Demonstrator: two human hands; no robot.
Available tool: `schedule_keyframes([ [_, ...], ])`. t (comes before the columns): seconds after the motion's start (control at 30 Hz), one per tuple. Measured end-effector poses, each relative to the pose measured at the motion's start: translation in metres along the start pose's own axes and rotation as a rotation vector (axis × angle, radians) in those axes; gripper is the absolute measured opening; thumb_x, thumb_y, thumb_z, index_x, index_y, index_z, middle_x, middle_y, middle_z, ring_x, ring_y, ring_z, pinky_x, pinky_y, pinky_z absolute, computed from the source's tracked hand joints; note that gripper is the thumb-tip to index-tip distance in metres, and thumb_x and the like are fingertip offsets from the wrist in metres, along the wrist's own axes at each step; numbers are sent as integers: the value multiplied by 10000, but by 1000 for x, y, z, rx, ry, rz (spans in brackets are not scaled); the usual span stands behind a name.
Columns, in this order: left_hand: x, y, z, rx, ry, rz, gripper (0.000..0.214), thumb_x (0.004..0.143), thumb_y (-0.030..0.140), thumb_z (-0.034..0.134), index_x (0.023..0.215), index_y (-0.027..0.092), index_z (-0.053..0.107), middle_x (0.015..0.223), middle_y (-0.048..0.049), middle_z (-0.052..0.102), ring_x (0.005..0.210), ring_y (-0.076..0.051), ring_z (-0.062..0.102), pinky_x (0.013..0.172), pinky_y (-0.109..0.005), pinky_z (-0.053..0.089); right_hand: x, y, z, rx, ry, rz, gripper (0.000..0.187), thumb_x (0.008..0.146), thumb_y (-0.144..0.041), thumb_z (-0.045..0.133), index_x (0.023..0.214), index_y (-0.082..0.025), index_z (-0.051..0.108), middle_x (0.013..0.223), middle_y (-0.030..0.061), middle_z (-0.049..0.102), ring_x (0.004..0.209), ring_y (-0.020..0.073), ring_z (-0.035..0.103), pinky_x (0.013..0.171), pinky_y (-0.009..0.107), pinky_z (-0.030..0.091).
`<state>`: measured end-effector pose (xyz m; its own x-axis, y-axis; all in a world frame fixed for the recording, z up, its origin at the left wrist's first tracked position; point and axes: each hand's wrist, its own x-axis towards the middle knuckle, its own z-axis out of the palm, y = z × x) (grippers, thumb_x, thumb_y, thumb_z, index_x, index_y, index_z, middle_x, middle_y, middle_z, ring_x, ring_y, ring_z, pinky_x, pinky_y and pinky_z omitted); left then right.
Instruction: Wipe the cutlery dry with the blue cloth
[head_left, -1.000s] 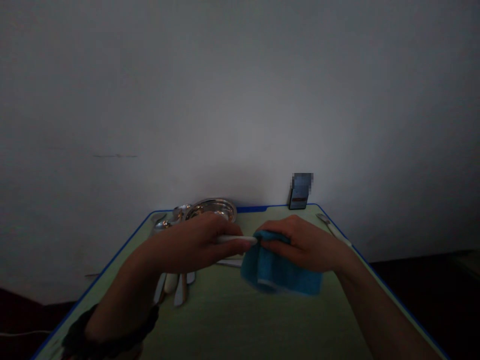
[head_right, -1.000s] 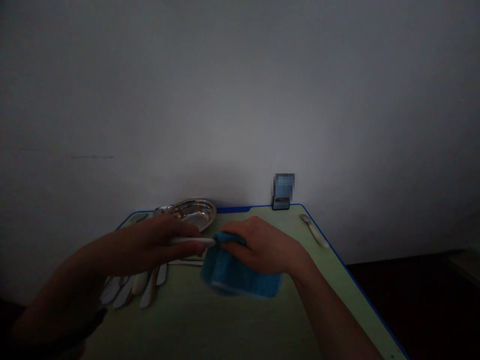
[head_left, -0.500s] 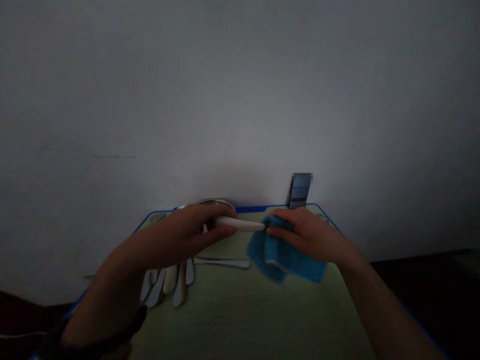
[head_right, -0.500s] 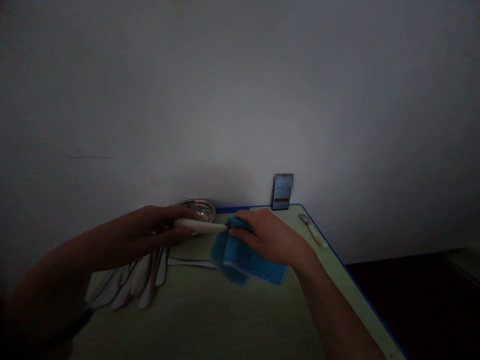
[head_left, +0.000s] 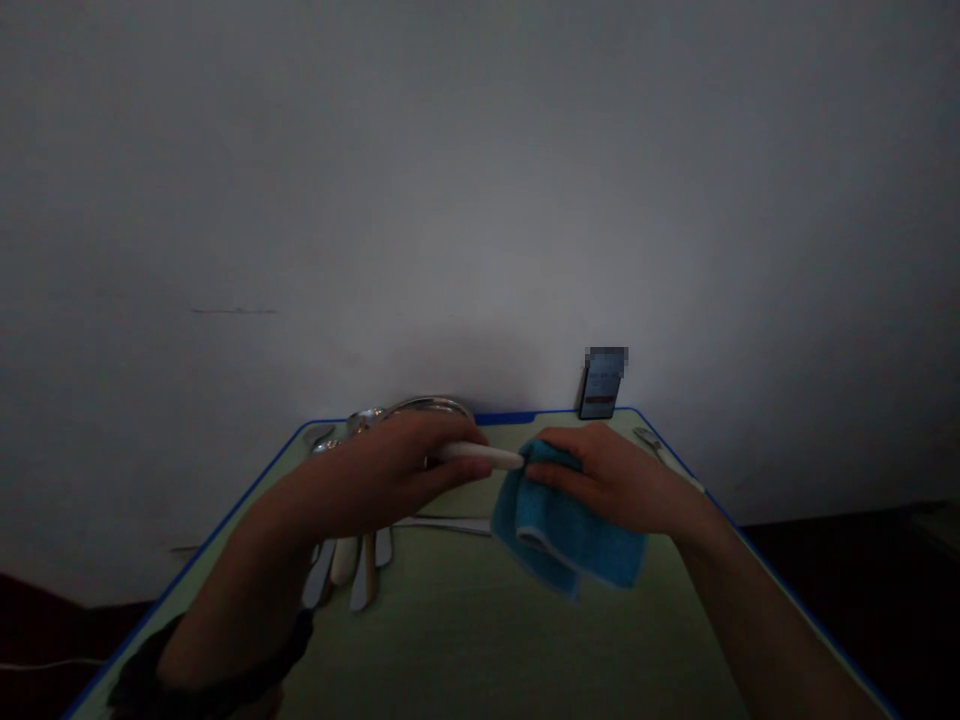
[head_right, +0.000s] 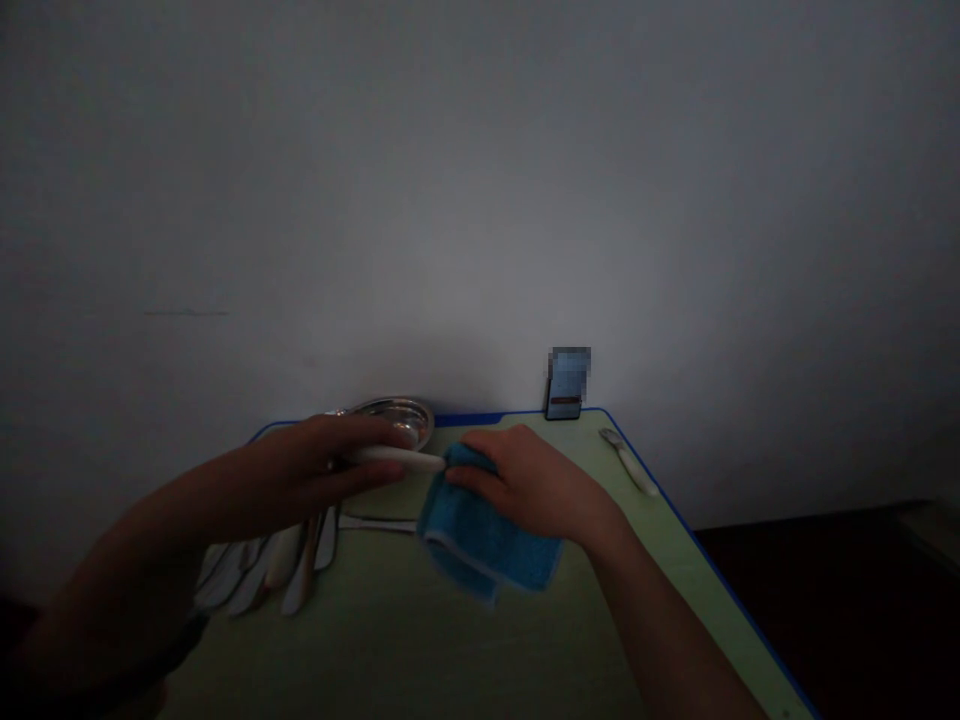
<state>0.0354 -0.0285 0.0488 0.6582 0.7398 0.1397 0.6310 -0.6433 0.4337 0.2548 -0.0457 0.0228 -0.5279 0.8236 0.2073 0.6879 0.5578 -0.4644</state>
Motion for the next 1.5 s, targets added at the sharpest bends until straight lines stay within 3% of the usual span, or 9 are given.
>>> schedule_keyframes([
  [0.3,-1,-11,-2,-80,128,-55,273,811,390,481,1014,235,578,831,3,640,702,-126,583,617,-209,434,-3,9,-3,52,26,11,172,854,-292,425,890,-191,560,731,-14,589,644,106,525,588,230,350],
  [0.5,-2,-11,-3,-33,92,-23,257,812,370,477,997,242,601,937,-18,642,743,-133,587,656,-227,442,-3,9,-4,-67,65,11,204,819,-362,487,788,-197,604,663,-28,591,586,96,530,545,222,329],
  [0.73,3,4,2,25,100,58,286,822,398,450,919,202,633,767,-13,638,663,-129,567,591,-216,422,-2,0,-4,-44,122,20,241,813,-371,494,690,-182,577,587,-45,553,514,69,488,500,213,297],
  [0.9,1,12,-3,28,147,28,285,809,416,477,823,180,638,699,-4,615,612,-113,546,557,-201,409,-1,-12,-4,25,179,33,260,816,-389,488,672,-179,542,591,-41,536,544,80,488,510,219,306],
  [1.07,-9,14,-15,-96,339,-18,212,760,389,565,834,191,572,622,38,573,516,-81,507,479,-166,394,0,-27,-9,264,355,146,203,784,-400,531,840,-218,601,701,-32,602,619,100,533,560,215,375],
  [1.17,-9,17,-16,-181,480,-53,190,730,344,598,816,191,527,574,58,532,448,-71,460,420,-160,375,4,-33,-11,460,384,200,225,797,-406,505,844,-207,600,706,-20,601,623,108,534,547,211,398],
  [1.33,15,24,-8,-302,905,-283,194,821,344,439,693,200,463,537,58,444,436,-83,414,391,-175,349,27,-33,-17,587,482,218,254,802,-429,483,763,-189,556,643,-25,538,572,93,480,524,202,391],
  [1.43,32,22,-6,-383,898,-379,295,859,385,354,648,202,449,470,62,393,412,-94,398,376,-186,331,39,-25,-26,553,522,221,248,799,-422,490,730,-189,541,624,-31,517,560,88,462,515,198,381],
  [1.5,38,20,-8,-366,807,-387,295,846,406,385,653,199,467,467,58,419,427,-100,421,382,-189,335,43,-17,-32,516,500,236,246,799,-414,492,719,-187,541,613,-30,517,561,91,469,511,198,380],
])
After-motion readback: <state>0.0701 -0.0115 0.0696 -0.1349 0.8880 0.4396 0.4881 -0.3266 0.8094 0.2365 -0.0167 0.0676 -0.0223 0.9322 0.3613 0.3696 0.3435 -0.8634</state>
